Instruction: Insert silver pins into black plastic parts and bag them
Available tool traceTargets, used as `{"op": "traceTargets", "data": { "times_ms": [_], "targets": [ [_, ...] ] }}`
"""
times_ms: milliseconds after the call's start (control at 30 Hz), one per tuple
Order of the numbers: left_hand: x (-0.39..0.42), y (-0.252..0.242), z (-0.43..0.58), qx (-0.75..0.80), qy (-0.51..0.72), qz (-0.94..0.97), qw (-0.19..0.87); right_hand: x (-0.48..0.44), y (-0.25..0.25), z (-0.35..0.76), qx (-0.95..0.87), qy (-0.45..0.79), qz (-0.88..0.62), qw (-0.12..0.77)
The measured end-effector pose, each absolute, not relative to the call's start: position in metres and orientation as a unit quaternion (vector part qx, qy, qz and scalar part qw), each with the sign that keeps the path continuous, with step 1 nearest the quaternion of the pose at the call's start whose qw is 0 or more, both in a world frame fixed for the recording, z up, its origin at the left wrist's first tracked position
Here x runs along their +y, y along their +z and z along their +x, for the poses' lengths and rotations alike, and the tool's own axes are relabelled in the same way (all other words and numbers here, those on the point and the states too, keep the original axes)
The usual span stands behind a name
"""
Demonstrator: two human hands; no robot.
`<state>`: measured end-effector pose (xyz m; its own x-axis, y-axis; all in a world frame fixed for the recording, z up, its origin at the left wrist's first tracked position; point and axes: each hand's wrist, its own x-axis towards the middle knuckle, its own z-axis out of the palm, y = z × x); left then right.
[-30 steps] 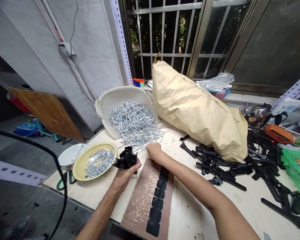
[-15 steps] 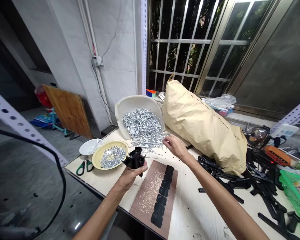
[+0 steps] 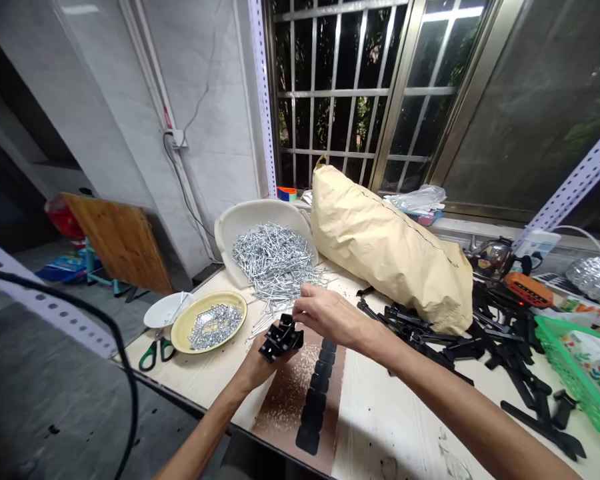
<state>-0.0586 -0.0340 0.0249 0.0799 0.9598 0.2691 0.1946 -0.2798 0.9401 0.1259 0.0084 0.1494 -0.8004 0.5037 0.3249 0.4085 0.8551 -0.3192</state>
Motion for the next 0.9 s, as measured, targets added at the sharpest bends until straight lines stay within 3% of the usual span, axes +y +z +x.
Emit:
{"op": "traceTargets", "data": {
  "times_ms": [133,200,333,533,767,900],
  "targets": [
    [-0.036,0.025,-0.066,0.497,0.505,0.585,0.395,0.037,0.132,0.115,-0.906,0.253,-0.229,0.250],
    [-0.037,0.024,-0.072,0.520,0.509,0.553,0.406,0.059,0.110,0.109,-0.886,0.239,-0.312,0.244],
    [-0.038,0.018,-0.081,0.547,0.501,0.505,0.441,0.096,0.047,0.095,-0.865,0.124,-0.473,0.109],
    [-0.026,0.015,-0.080,0.461,0.577,0.341,0.582,0.111,-0.014,0.073,-0.854,0.070,-0.515,0.015],
    [-0.018,0.021,-0.093,0.354,0.590,0.269,0.674,0.107,-0.002,0.099,-0.865,0.039,-0.500,-0.023],
    [-0.015,0.014,-0.088,0.384,0.557,0.306,0.670,0.100,0.032,0.117,-0.875,0.053,-0.477,0.070]
  ]
}}
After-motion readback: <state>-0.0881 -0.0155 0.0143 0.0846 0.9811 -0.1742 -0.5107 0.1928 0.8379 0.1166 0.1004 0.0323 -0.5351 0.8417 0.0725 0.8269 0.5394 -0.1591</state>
